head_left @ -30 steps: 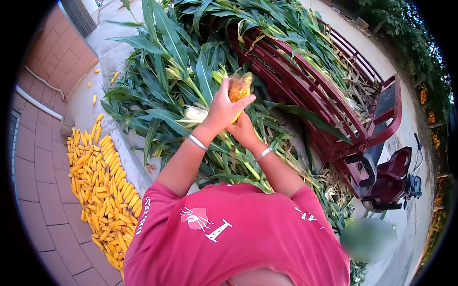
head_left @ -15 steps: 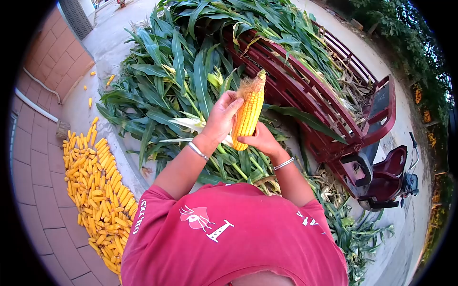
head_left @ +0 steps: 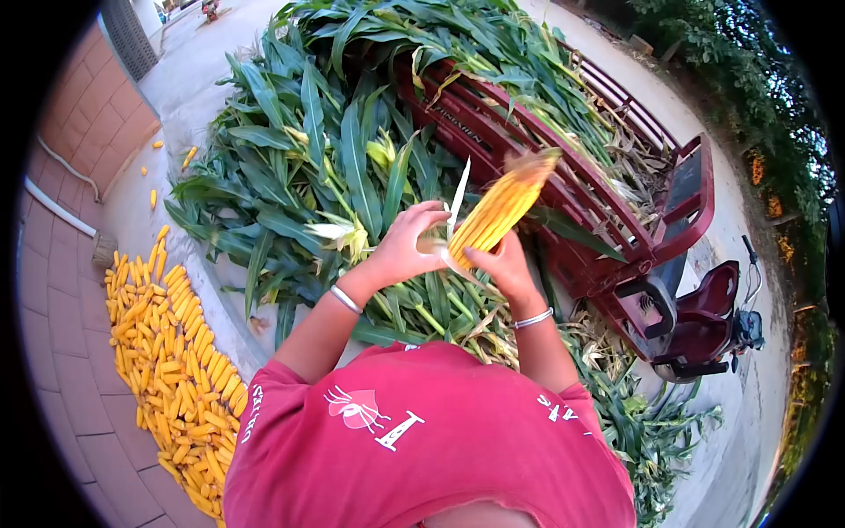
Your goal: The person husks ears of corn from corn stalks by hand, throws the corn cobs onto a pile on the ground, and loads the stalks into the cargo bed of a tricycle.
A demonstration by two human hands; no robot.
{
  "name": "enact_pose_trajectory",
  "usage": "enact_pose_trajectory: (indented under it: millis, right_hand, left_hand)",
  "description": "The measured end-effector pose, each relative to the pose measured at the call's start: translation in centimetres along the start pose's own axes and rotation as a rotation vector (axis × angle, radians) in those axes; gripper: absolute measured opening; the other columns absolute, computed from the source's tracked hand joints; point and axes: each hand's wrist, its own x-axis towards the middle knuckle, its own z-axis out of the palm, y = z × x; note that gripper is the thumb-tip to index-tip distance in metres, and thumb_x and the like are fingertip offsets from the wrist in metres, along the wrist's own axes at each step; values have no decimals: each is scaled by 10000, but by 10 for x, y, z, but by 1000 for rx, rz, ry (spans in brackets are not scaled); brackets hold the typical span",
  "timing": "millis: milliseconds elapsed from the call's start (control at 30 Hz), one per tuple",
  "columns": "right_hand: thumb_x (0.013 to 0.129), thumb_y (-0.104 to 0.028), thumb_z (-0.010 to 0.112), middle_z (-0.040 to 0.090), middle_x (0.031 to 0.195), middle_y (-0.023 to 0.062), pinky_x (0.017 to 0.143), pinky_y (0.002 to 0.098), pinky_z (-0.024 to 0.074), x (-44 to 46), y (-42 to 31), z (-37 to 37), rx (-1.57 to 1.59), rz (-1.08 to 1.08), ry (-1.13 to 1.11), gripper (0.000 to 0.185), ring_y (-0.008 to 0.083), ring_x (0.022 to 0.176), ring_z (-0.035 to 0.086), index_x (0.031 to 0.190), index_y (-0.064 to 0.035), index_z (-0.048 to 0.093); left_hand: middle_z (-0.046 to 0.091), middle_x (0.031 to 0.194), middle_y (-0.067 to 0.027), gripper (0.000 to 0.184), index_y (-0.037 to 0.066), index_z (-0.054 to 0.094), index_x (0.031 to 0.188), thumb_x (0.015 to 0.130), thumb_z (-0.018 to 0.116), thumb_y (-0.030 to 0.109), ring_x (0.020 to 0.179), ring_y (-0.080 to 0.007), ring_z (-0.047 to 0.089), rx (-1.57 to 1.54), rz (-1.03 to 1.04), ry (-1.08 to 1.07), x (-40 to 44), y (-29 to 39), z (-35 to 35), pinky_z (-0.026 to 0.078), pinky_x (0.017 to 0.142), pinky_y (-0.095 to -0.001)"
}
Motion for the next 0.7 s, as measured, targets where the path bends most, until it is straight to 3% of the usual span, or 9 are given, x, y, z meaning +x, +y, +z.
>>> enact_pose_trajectory:
  millis: [100, 167, 233, 367, 433, 500, 567, 633, 700]
  right_hand:
    - [707, -132, 746, 600, 1084, 64, 889, 299, 467, -9, -8, 6, -192, -42, -48, 610, 141, 992, 576, 1241, 6, 486]
    - [701, -146, 747, 598, 1079, 77, 887, 301, 465, -16, -10, 10, -296, -35, -86, 610, 143, 990, 575, 1231, 4, 486]
    - [700, -153, 745, 601, 1066, 79, 871, 308, 472, -25, -9, 18, -217, -45, -54, 590, 150, 969, 582, 1211, 3, 497]
    - [707, -134, 743, 602, 1063, 76, 865, 308, 476, -38, 6, 18, -153, -15, 70, 566, 149, 957, 587, 1198, -2, 495]
    - [712, -146, 768, 625, 1017, 75, 854, 300, 484, -41, 7, 22, 152, 33, 89, 559, 140, 924, 604, 1173, 9, 492]
    - [697, -148, 793, 631, 1036, 92, 841, 312, 494, -43, 18, 24, 75, 46, 115, 612, 170, 942, 619, 1189, 11, 467]
    - [705, -170, 796, 636, 990, 147, 789, 349, 515, -45, 23, 30, -408, -129, 246, 611, 229, 906, 645, 1190, 9, 471]
    - [678, -199, 790, 635, 957, 242, 754, 404, 523, -42, 25, 32, -698, -250, 235, 628, 391, 879, 638, 1178, 11, 474]
    - [684, -201, 778, 635, 967, 240, 736, 426, 525, -36, 29, 32, -783, -223, 294, 601, 401, 870, 636, 1164, 5, 479]
  left_hand:
    - [448, 1347, -124, 776, 50, 428, 1345, 682, 805, 187, 1286, -247, 409, -415, 13, -232, 8, 14, -4, 323, 1081, -382]
    - [497, 1299, -113, 799, 40, 386, 1366, 688, 799, 132, 1221, -211, 461, -404, -95, -466, 9, 20, 2, 367, 1044, -364]
    - [547, 1242, -166, 688, 27, 449, 1305, 718, 780, 168, 1176, -277, 530, -770, -112, -336, -7, 13, 32, 420, 984, -374]
    - [548, 1252, -170, 584, 37, 454, 1303, 793, 711, 158, 1167, -283, 537, -586, -150, -282, -24, 15, 64, 432, 967, -369]
    - [536, 1283, -119, 463, 62, 464, 1300, 870, 625, 127, 1174, -222, 512, -457, -373, -452, -31, -3, 85, 406, 1004, -361]
    - [542, 1279, -121, 424, 54, 478, 1285, 883, 600, 117, 1169, -230, 516, -348, -319, -445, -43, -3, 104, 421, 984, -370]
    - [547, 1274, -123, 387, 47, 491, 1269, 896, 575, 108, 1164, -238, 521, -239, -263, -429, -43, -13, 118, 436, 963, -379]
    - [497, 1337, -163, 431, 38, 435, 1330, 912, 514, 105, 1236, -279, 478, -418, -197, -412, -37, -15, 122, 392, 1021, -368]
    - [497, 1335, -161, 398, 34, 439, 1321, 931, 474, 105, 1241, -261, 468, -572, -360, -457, -31, -16, 121, 393, 1020, -371]
